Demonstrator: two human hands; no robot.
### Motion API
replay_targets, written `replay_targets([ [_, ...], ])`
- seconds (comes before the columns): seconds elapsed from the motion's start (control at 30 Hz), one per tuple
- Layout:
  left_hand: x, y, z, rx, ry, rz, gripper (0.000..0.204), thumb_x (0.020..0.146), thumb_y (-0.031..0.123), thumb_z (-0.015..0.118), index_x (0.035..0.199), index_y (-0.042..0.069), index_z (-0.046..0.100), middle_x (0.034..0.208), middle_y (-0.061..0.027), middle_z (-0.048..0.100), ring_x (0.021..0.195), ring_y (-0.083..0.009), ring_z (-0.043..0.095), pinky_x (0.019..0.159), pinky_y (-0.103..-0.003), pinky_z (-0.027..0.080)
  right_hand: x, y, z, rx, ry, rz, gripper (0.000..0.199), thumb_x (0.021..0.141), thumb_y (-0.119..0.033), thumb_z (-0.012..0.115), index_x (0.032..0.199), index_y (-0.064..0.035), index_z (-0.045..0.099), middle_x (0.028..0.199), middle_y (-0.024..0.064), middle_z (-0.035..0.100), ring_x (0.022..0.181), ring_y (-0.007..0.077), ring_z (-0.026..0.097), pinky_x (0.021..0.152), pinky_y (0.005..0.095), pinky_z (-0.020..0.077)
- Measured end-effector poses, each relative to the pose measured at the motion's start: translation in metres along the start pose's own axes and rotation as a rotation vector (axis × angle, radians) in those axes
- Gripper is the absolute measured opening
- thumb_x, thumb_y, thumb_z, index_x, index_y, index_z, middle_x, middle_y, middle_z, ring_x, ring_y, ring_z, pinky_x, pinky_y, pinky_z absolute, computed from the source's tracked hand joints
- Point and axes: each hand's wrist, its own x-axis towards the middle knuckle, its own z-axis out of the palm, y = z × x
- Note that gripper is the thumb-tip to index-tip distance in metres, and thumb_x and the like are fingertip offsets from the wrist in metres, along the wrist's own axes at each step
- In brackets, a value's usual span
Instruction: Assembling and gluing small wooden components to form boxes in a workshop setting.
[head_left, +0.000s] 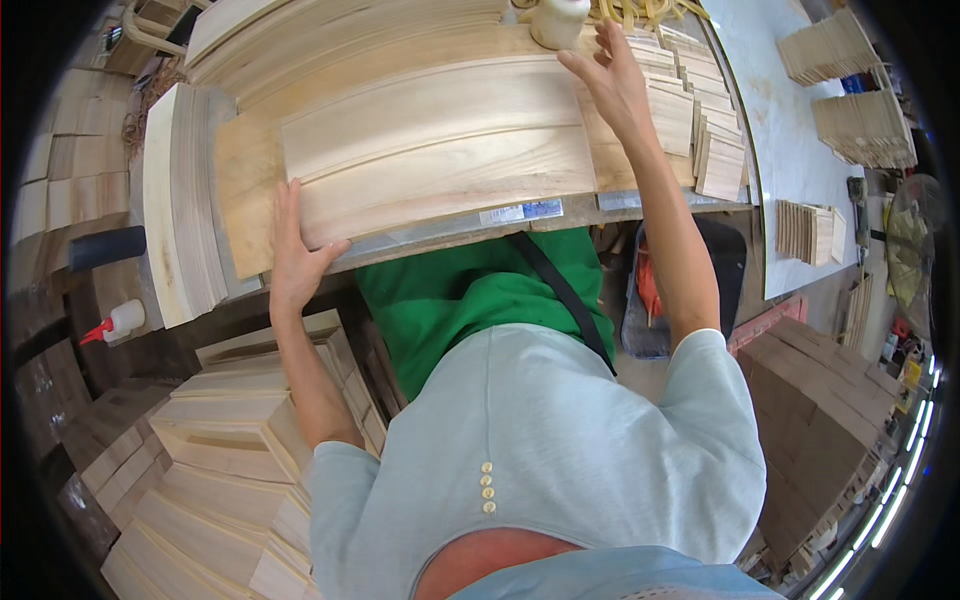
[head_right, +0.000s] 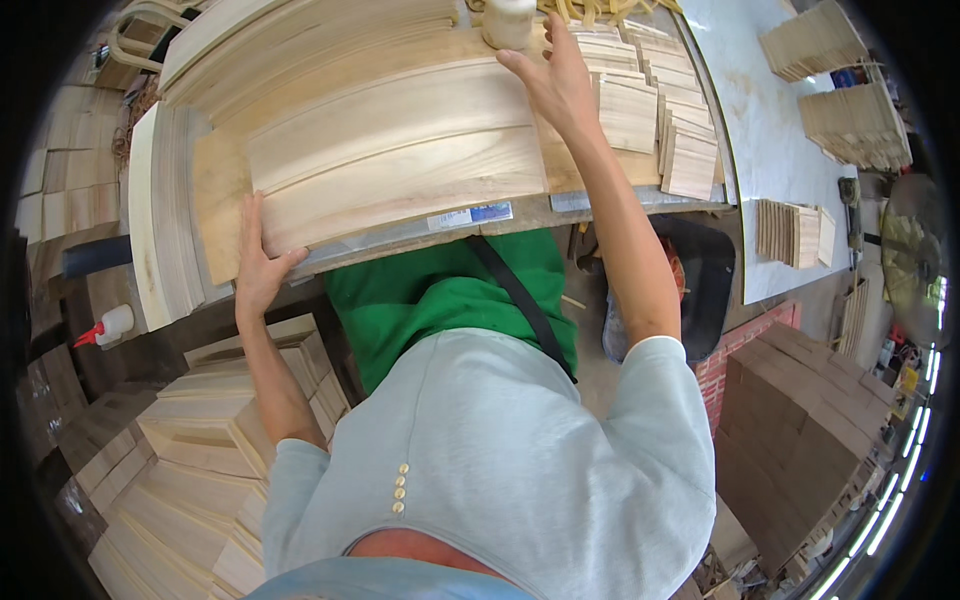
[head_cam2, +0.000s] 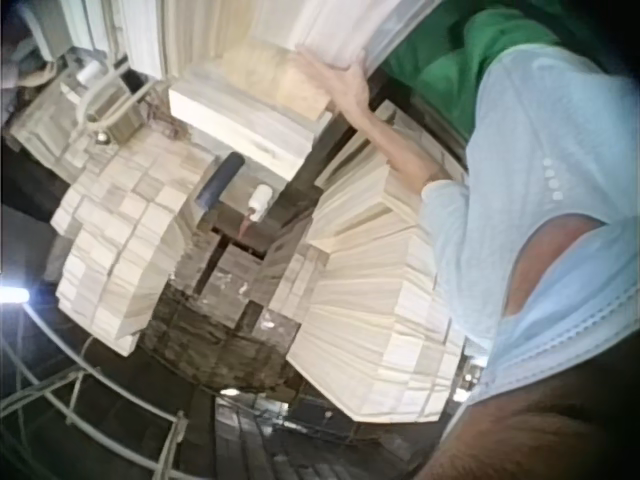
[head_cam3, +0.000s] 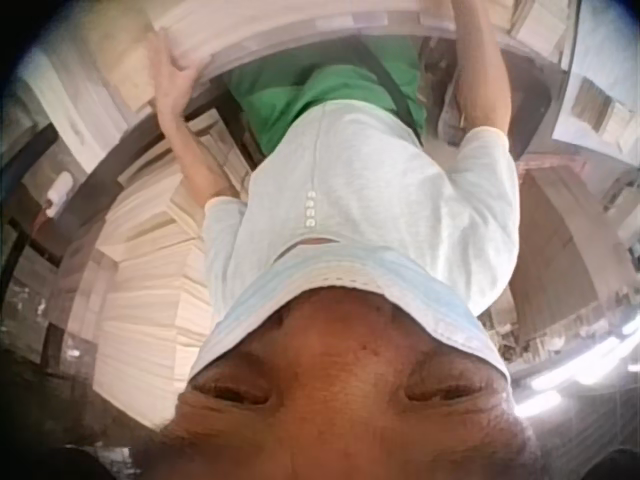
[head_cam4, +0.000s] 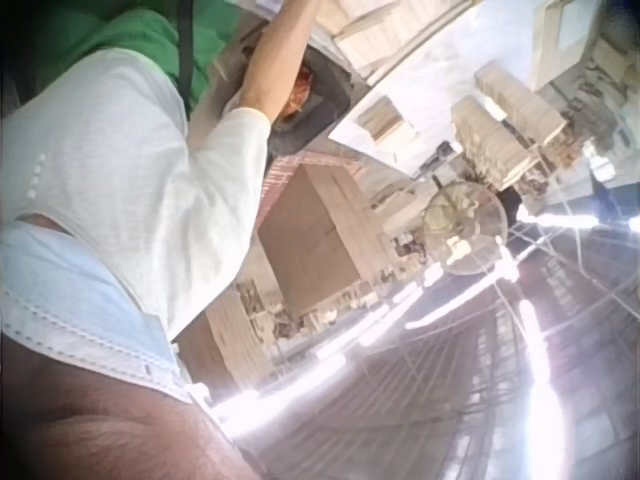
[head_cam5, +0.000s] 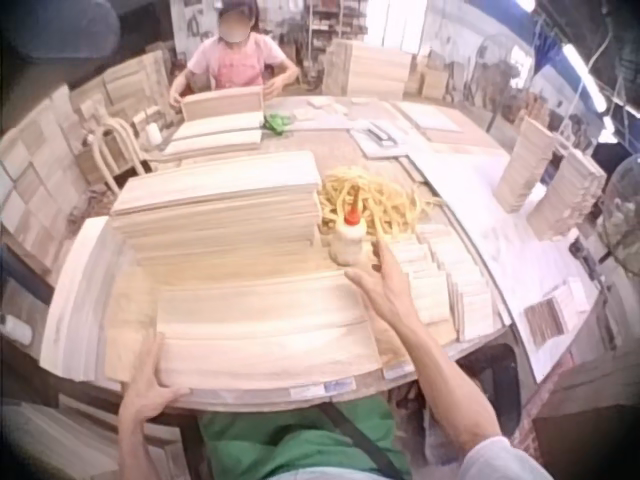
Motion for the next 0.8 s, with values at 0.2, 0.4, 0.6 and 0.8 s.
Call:
replay_targets([
  [0.2, -0.008, 0.026, 0.002, -0.046, 0.112, 0.066, 0.09, 0.071, 0.013, 0.078, 0.148, 0.008, 0.031, 0.154, -0.0214, 0.024, 0.145, -0.0325, 0.019, 0.116, -0.04, 0.02, 0.045, 0.019, 0.034, 0.143, 0.064, 0.026, 0.058, 0.067, -0.017, 0.082, 0.113, 0.0026, 0.053, 0.109, 0.0182, 0.064, 0.102, 0.0285, 0.062, 0.09, 0.0391, 0.0478],
  [0.4, 0.005, 0.067, 0.025, -0.093, 0.141, 0.191, 0.072, 0.075, 0.014, 0.076, 0.139, 0.005, 0.044, 0.145, -0.0175, 0.039, 0.137, -0.0321, 0.034, 0.113, -0.04, 0.028, 0.042, 0.0, 0.04, 0.196, 0.151, 0.215, 0.052, 0.072, -0.02, 0.078, 0.114, 0.0021, 0.055, 0.111, 0.0158, 0.061, 0.1, 0.0259, 0.061, 0.088, 0.0374, 0.0475],
  [0.6, 0.039, 0.136, 0.057, -0.471, 0.176, 0.345, 0.072, 0.076, 0.018, 0.079, 0.137, 0.004, 0.045, 0.135, -0.0149, 0.05, 0.125, -0.0274, 0.047, 0.106, -0.038, 0.036, -0.012, -0.063, -0.001, -0.107, -0.066, -0.343, 0.058, 0.073, -0.019, 0.076, 0.124, -0.0019, 0.055, 0.114, 0.0152, 0.059, 0.105, 0.0269, 0.058, 0.09, 0.0375, 0.0455],
  [0.8, 0.048, 0.139, 0.094, -1.258, -0.159, 0.118, 0.064, 0.077, 0.015, 0.078, 0.132, 0.002, 0.047, 0.122, -0.0101, 0.056, 0.109, -0.0197, 0.057, 0.091, -0.032, 0.048, -0.068, -0.114, -0.021, 0.017, -0.628, -0.117, 0.076, 0.07, -0.017, 0.078, 0.138, -0.0051, 0.046, 0.126, 0.0158, 0.053, 0.119, 0.0284, 0.051, 0.101, 0.0393, 0.0399],
])
